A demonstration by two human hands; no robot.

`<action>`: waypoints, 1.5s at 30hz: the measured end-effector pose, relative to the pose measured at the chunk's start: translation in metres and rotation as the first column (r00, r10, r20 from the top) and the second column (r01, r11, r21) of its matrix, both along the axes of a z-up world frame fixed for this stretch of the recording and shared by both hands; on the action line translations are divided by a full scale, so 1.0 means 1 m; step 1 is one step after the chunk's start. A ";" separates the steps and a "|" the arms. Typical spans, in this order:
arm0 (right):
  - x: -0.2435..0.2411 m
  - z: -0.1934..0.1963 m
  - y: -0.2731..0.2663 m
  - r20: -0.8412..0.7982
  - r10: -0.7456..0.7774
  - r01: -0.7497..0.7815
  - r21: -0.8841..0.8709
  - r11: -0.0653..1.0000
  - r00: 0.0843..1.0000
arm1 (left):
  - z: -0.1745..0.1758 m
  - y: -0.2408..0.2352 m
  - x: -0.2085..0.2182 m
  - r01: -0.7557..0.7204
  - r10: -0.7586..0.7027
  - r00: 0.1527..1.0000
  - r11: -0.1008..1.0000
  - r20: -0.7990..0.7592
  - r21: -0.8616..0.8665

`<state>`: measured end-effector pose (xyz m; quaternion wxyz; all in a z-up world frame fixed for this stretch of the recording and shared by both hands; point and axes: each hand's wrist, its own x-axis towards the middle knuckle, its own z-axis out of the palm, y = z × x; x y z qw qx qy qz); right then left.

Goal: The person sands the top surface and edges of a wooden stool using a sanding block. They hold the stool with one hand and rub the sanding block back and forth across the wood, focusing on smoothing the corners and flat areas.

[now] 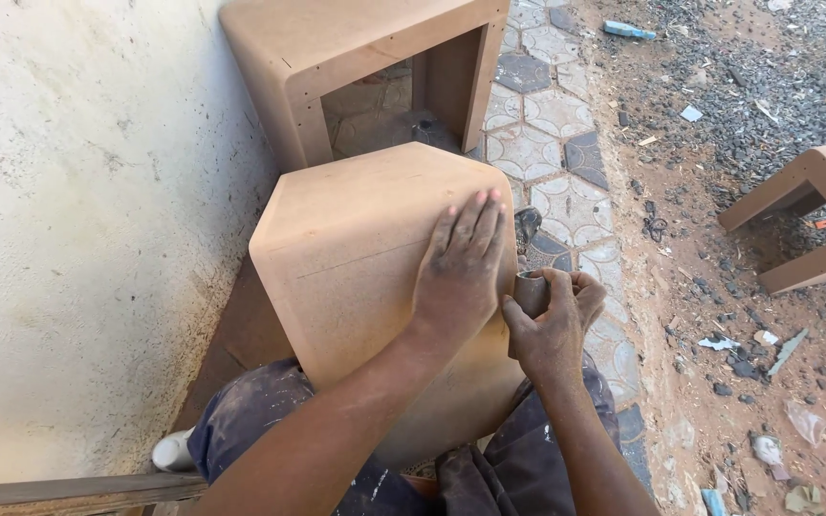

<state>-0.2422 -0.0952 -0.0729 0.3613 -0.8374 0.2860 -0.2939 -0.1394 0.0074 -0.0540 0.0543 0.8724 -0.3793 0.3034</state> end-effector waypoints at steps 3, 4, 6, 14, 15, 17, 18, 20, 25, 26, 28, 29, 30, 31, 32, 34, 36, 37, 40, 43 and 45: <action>-0.005 0.002 0.000 0.046 0.001 0.005 -0.137 0.991 0.999 | 0.008 -0.024 0.015 0.029 -0.024 0.998 0.997 0.059 -0.076; -0.008 0.007 -0.001 0.046 0.000 0.006 -0.137 0.990 0.999 | 0.015 -0.023 0.018 0.030 -0.026 0.998 0.997 0.060 -0.076; -0.013 0.016 -0.001 0.092 0.024 -0.004 -0.215 0.977 0.995 | 0.030 -0.023 0.025 0.055 -0.074 0.988 0.989 -0.139 -0.136; -0.014 0.053 0.003 0.110 0.130 -0.132 0.017 0.991 0.985 | 0.051 0.050 0.061 -0.186 0.061 0.885 0.955 -0.461 -0.231; -0.009 0.054 0.006 0.124 0.119 -0.124 0.034 0.992 0.985 | 0.060 0.060 0.060 -0.191 0.060 0.873 0.955 -0.483 -0.226; 0.002 0.058 0.012 0.140 0.100 -0.105 0.026 0.994 0.985 | 0.049 0.065 0.065 -0.204 0.083 0.897 0.949 -0.435 -0.240; 0.007 0.059 0.015 0.156 0.084 -0.089 0.022 0.996 0.984 | 0.043 0.067 0.067 -0.219 0.110 0.915 0.943 -0.387 -0.250; 0.017 0.066 0.019 0.174 0.083 -0.086 0.013 0.996 0.981 | 0.043 0.065 0.064 -0.191 0.096 0.942 0.941 -0.320 -0.280; 0.041 0.074 0.018 0.234 0.139 -0.099 -0.176 0.979 0.962 | 0.067 0.069 0.051 -0.181 0.072 0.935 0.938 -0.346 -0.295; 0.044 0.074 0.018 0.253 0.170 -0.113 -0.223 0.968 0.953 | 0.066 0.069 0.053 -0.187 0.070 0.933 0.933 -0.354 -0.306; 0.054 0.072 0.022 0.275 0.204 -0.129 -0.269 0.954 0.940 | 0.065 0.068 0.059 -0.195 0.074 0.931 0.928 -0.357 -0.316; 0.057 0.069 0.025 0.279 0.218 -0.139 -0.279 0.950 0.935 | 0.063 0.067 0.061 -0.217 0.083 0.917 0.925 -0.391 -0.313; 0.060 0.066 0.029 0.282 0.232 -0.148 -0.289 0.946 0.931 | 0.061 0.065 0.063 -0.240 0.093 0.901 0.920 -0.423 -0.309; 0.064 0.061 0.033 0.279 0.233 -0.150 -0.289 0.946 0.932 | 0.062 0.067 0.064 -0.241 0.093 0.900 0.920 -0.426 -0.308; 0.068 0.056 0.038 0.249 0.259 -0.169 -0.333 0.928 0.933 | 0.063 0.068 0.065 -0.240 0.083 0.892 0.920 -0.444 -0.309; 0.071 0.053 0.045 0.217 0.283 -0.188 -0.376 0.908 0.934 | 0.065 0.069 0.064 -0.236 0.071 0.884 0.921 -0.462 -0.311; 0.072 0.055 0.052 0.116 0.200 -0.118 -0.496 0.860 0.973 | 0.065 0.069 0.062 -0.220 0.044 0.880 0.921 -0.474 -0.322; 0.073 0.054 0.046 0.114 0.199 -0.117 -0.496 0.861 0.973 | 0.063 0.069 0.062 -0.219 0.043 0.879 0.921 -0.475 -0.322; 0.075 0.047 0.035 0.071 0.128 -0.072 -0.529 0.846 0.989 | 0.056 0.067 0.063 -0.185 0.025 0.892 0.931 -0.451 -0.315; 0.077 0.039 0.029 0.008 0.193 -0.143 -0.643 0.753 0.981 | 0.050 0.064 0.065 -0.179 0.046 0.904 0.944 -0.425 -0.278; 0.077 0.038 0.024 -0.052 0.234 -0.199 -0.716 0.669 0.971 | 0.049 0.063 0.067 -0.160 0.034 0.901 0.953 -0.432 -0.258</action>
